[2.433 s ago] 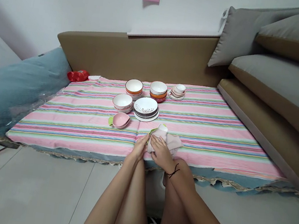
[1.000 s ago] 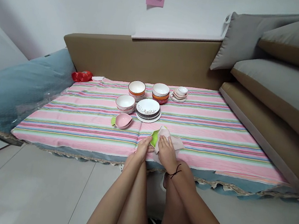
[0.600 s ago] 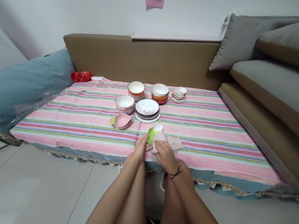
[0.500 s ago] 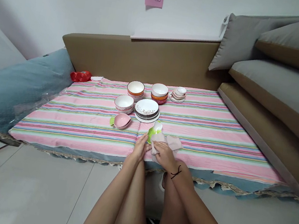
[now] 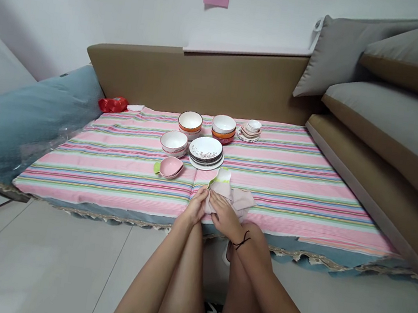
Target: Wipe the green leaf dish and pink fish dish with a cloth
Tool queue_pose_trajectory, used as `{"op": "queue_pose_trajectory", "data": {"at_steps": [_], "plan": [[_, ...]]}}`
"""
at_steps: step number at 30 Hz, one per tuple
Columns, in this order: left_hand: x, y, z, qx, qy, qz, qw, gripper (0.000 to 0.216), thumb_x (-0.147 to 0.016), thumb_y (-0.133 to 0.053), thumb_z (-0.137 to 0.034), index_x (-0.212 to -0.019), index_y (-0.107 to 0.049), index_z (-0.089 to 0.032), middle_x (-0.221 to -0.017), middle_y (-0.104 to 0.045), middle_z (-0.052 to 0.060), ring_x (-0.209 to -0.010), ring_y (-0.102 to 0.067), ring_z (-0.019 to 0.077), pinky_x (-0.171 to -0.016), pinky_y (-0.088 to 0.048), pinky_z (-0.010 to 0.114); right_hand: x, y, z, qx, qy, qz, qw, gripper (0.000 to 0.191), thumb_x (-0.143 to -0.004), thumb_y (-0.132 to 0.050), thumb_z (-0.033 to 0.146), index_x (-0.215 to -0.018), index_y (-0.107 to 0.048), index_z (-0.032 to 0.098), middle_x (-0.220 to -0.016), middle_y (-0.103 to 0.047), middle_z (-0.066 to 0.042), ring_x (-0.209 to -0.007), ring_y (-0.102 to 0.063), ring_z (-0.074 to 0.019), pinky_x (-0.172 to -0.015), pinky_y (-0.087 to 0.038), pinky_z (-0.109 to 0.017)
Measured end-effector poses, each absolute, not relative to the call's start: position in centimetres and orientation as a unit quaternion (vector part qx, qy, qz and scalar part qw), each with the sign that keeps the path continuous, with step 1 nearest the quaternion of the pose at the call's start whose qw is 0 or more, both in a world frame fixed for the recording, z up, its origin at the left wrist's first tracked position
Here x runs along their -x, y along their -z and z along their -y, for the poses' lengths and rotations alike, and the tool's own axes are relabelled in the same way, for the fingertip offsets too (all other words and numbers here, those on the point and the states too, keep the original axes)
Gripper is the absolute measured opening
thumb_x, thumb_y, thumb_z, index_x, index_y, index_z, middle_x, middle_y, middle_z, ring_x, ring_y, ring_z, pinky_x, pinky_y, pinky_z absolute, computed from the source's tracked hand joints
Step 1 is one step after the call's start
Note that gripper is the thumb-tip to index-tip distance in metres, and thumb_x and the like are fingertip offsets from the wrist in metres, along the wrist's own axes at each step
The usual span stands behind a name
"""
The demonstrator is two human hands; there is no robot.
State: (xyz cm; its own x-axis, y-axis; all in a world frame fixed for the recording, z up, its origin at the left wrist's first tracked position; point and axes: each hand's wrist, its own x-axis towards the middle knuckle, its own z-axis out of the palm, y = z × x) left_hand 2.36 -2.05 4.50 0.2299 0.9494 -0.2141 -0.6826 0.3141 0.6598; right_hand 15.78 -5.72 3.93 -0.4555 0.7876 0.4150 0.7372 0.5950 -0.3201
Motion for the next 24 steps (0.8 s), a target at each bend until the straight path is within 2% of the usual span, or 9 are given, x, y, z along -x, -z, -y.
{"op": "queue_pose_trajectory", "data": {"at_steps": [5,8,12,15,17,19,21,24], "plan": [[-2.3,-4.2,1.8,-0.19,-0.545,-0.324,0.75,0.022,-0.069,-0.074,-0.027,-0.078,-0.057,-0.016,-0.076,-0.062,-0.001,-0.072,-0.06,0.0098,-0.076,-0.047,0.023,-15.7,-3.8,5.7,0.444,-0.043,0.857,0.259,0.035,-0.09,-0.054,0.035,-0.12,-0.053,0.017,-0.123,-0.054,-0.009,-0.105,-0.056,-0.0204,-0.088,-0.049,-0.042],[-2.3,-4.1,1.6,-0.189,-0.573,-0.312,0.734,0.023,-0.065,-0.077,-0.024,-0.076,-0.058,-0.017,-0.072,-0.061,-0.003,-0.069,-0.059,0.0079,-0.074,-0.047,0.02,-15.7,-3.7,5.8,0.449,-0.038,0.855,0.258,0.035,-0.09,-0.053,0.035,-0.12,-0.053,0.017,-0.124,-0.053,-0.009,-0.106,-0.056,-0.0207,-0.089,-0.048,-0.043],[-2.2,-4.3,1.7,-0.19,-0.585,-0.298,0.73,0.026,-0.066,-0.076,-0.019,-0.089,-0.064,-0.018,-0.093,-0.067,0.001,-0.083,-0.063,0.0098,-0.081,-0.048,0.021,-15.5,-3.6,6.0,0.464,-0.038,0.845,0.264,0.038,-0.089,-0.054,0.035,-0.122,-0.052,0.016,-0.125,-0.052,-0.01,-0.109,-0.055,-0.022,-0.091,-0.047,-0.044],[-2.1,-4.6,1.9,-0.193,-0.575,-0.311,0.732,0.03,-0.071,-0.071,-0.017,-0.1,-0.065,-0.019,-0.11,-0.066,0.004,-0.094,-0.062,0.0119,-0.086,-0.047,0.023,-15.0,-3.4,6.1,0.477,-0.051,0.834,0.273,0.04,-0.089,-0.055,0.035,-0.124,-0.051,0.016,-0.129,-0.05,-0.011,-0.114,-0.052,-0.0237,-0.095,-0.044,-0.047],[-2.0,-4.7,2.0,-0.194,-0.565,-0.32,0.736,0.035,-0.072,-0.069,-0.015,-0.106,-0.064,-0.02,-0.114,-0.065,0.004,-0.096,-0.062,0.0123,-0.086,-0.048,0.023,-14.6,-3.2,6.2,0.484,-0.069,0.826,0.281,0.042,-0.088,-0.056,0.034,-0.126,-0.05,0.017,-0.135,-0.046,-0.011,-0.12,-0.047,-0.0258,-0.1,-0.038,-0.05],[-2.0,-4.6,2.1,-0.194,-0.555,-0.324,0.741,0.041,-0.071,-0.069,-0.013,-0.111,-0.063,-0.021,-0.115,-0.065,0.004,-0.094,-0.063,0.0118,-0.085,-0.048,0.023,-14.3,-3.0,6.4,0.489,-0.099,0.815,0.295,0.04,-0.087,-0.056,0.029,-0.125,-0.052,0.018,-0.139,-0.043,-0.012,-0.124,-0.044,-0.026,-0.106,-0.034,-0.049],[-2.0,-4.5,2.1,-0.196,-0.549,-0.327,0.744,0.045,-0.07,-0.069,-0.011,-0.114,-0.063,-0.021,-0.113,-0.066,0.004,-0.091,-0.063,0.011,-0.084,-0.048,0.022,-14.1,-2.8,6.5,0.493,-0.14,0.798,0.317,0.035,-0.086,-0.055,0.025,-0.121,-0.056,0.017,-0.138,-0.044,-0.013,-0.123,-0.046,-0.0247,-0.107,-0.035,-0.043],[-2.1,-4.3,2.0,-0.209,-0.543,-0.328,0.745,0.045,-0.066,-0.071,-0.009,-0.11,-0.066,-0.018,-0.108,-0.068,0.004,-0.088,-0.063,0.0098,-0.081,-0.048,0.019,-14.1,-2.6,6.7,0.498,-0.212,0.759,0.362,0.034,-0.089,-0.054,0.029,-0.12,-0.055,0.017,-0.13,-0.05,-0.011,-0.114,-0.052,-0.0229,-0.098,-0.043,-0.044]]}}
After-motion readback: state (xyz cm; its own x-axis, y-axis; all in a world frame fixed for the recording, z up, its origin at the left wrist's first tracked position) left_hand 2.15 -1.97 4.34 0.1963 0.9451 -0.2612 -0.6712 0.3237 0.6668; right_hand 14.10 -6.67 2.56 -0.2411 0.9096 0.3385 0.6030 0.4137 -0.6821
